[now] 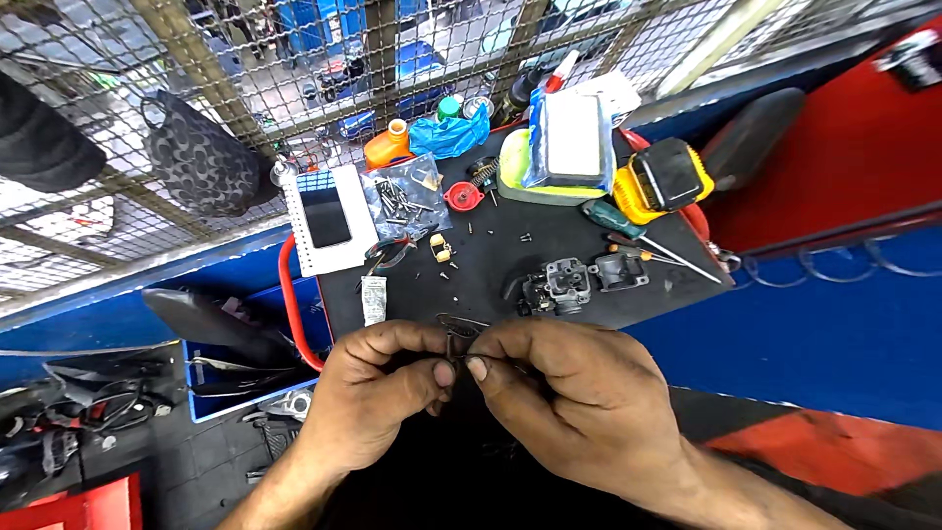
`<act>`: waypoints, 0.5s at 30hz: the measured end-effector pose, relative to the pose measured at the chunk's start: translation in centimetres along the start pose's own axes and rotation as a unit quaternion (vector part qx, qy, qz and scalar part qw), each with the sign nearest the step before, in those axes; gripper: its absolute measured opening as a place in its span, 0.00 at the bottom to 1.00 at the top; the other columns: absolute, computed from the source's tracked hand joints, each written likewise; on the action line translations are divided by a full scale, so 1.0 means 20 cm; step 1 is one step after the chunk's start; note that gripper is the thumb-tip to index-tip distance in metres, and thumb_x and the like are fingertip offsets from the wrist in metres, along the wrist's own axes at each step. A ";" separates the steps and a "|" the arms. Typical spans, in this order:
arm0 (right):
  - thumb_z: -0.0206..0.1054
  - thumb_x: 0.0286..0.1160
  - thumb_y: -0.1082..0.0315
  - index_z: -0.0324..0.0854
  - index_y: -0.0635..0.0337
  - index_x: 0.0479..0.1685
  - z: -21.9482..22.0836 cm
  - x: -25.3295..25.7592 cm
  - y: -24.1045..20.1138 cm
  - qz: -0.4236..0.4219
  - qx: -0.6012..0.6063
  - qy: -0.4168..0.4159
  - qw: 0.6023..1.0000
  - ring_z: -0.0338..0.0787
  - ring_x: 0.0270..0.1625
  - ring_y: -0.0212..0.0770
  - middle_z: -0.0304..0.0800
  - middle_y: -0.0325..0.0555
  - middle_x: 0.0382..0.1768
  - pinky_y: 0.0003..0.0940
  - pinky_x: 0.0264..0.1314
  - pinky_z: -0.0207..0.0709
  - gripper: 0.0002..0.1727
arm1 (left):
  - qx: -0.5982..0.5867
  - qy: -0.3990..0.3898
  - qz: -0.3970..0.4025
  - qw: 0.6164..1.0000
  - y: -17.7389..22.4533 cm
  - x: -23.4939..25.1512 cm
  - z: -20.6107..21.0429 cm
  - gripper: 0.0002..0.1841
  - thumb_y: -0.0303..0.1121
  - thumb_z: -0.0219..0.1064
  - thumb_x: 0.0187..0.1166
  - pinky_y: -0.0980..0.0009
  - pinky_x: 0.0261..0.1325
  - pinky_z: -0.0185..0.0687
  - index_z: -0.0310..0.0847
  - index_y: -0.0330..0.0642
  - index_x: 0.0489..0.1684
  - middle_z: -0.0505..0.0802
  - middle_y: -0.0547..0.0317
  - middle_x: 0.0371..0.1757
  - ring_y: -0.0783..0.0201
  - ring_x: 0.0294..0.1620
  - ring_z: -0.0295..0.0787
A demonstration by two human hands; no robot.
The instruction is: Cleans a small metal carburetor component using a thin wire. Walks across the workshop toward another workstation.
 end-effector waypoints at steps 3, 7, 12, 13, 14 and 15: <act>0.67 0.74 0.69 0.86 0.56 0.33 0.00 0.00 0.00 0.004 -0.003 0.002 1.000 0.79 0.27 0.16 0.84 0.27 0.25 0.11 0.27 0.74 0.05 | 0.013 -0.001 0.008 1.000 0.00 0.00 0.00 0.07 0.28 0.71 0.81 0.70 0.39 0.89 0.89 0.35 0.49 0.92 0.49 0.38 0.66 0.32 0.89; 0.65 0.77 0.68 0.86 0.54 0.37 0.01 0.00 0.03 0.049 0.044 -0.016 0.998 0.77 0.25 0.15 0.82 0.24 0.24 0.10 0.24 0.72 0.05 | 0.065 0.017 0.024 0.997 0.02 0.00 0.00 0.07 0.29 0.70 0.81 0.70 0.37 0.88 0.88 0.36 0.48 0.91 0.51 0.37 0.66 0.31 0.87; 0.64 0.82 0.65 0.86 0.51 0.37 0.04 -0.01 0.11 0.167 0.200 -0.068 0.963 0.74 0.19 0.23 0.78 0.28 0.20 0.17 0.18 0.68 0.07 | 0.183 0.043 0.093 0.978 0.08 -0.01 0.02 0.07 0.30 0.66 0.84 0.68 0.42 0.89 0.83 0.38 0.51 0.89 0.55 0.42 0.65 0.38 0.88; 0.64 0.82 0.65 0.87 0.52 0.36 0.04 -0.02 0.12 0.185 0.228 -0.079 0.952 0.72 0.18 0.24 0.77 0.30 0.19 0.18 0.18 0.66 0.08 | 0.231 0.043 0.127 0.964 0.10 -0.01 0.03 0.07 0.29 0.66 0.82 0.69 0.45 0.90 0.82 0.40 0.52 0.89 0.57 0.46 0.65 0.42 0.88; 0.64 0.82 0.65 0.87 0.53 0.36 0.05 -0.02 0.13 0.205 0.254 -0.089 0.941 0.70 0.17 0.25 0.75 0.32 0.18 0.18 0.17 0.63 0.08 | 0.278 0.042 0.166 0.945 0.12 -0.01 0.03 0.07 0.27 0.68 0.80 0.68 0.47 0.91 0.82 0.41 0.52 0.89 0.58 0.49 0.64 0.47 0.89; 0.64 0.82 0.65 0.87 0.54 0.35 0.06 -0.02 0.14 0.224 0.273 -0.097 0.931 0.68 0.15 0.26 0.74 0.34 0.17 0.19 0.16 0.61 0.09 | 0.324 0.041 0.208 0.922 0.14 -0.01 0.04 0.08 0.27 0.70 0.77 0.67 0.50 0.93 0.83 0.42 0.50 0.90 0.57 0.52 0.63 0.51 0.91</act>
Point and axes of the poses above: each hand's wrist, its own x-axis towards the middle knuckle, its own z-axis out of the palm, y = z × x, the point moved 5 cm from there along x, towards the middle knuckle
